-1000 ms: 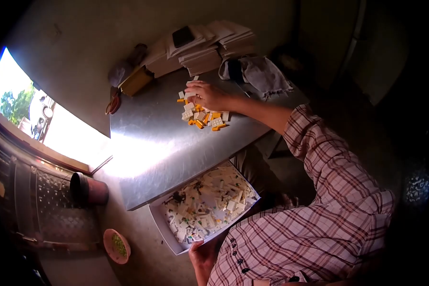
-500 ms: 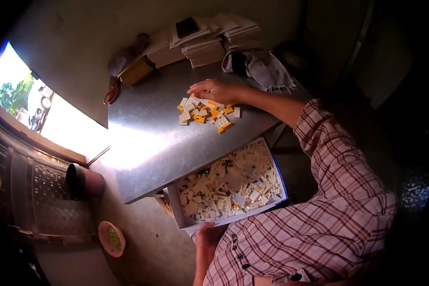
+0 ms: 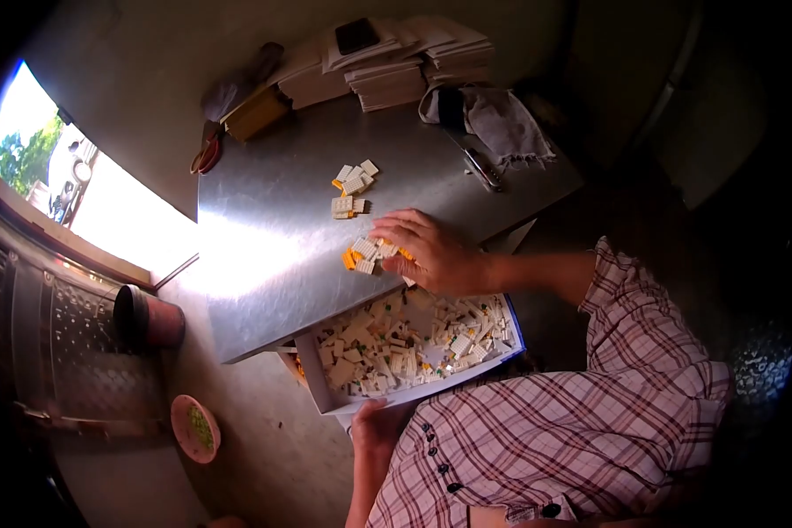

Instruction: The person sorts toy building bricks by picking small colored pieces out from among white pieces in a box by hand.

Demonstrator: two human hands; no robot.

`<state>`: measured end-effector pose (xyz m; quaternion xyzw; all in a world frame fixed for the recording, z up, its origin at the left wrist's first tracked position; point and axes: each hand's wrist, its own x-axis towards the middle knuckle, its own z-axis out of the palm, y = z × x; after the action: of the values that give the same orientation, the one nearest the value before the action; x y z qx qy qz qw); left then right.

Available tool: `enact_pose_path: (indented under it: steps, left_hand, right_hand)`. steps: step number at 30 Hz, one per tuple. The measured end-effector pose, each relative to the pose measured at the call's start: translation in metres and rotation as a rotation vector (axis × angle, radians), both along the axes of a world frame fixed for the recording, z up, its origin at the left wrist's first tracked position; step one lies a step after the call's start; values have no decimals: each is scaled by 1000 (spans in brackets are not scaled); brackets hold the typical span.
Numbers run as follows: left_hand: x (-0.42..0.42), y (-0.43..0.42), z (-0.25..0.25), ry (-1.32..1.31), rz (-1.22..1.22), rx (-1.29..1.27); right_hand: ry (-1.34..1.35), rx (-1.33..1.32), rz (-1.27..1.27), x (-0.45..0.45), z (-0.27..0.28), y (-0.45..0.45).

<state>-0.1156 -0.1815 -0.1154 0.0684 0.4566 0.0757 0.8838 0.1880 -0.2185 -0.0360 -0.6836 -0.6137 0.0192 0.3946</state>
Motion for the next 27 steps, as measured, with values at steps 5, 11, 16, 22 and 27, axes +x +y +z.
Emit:
enact_pose_path:
  steps: [5, 11, 16, 22, 27]
  left_hand:
    - [6, 0, 17, -50, 3, 30]
    - [-3, -2, -1, -22, -1, 6]
    - [-6, -5, -8, -6, 2, 40]
    - [-8, -5, -8, -38, 20, 43]
    - [-8, -1, -12, -47, 27, 57]
  right_hand:
    - [122, -7, 307, -25, 13, -4]
    - [-106, 150, 123, 56, 3, 73]
    - [-430, -511, 115, 103, -10, 112]
    - [-165, -371, 353, 48, -12, 87]
    - [-79, -295, 521, 12, -8, 42]
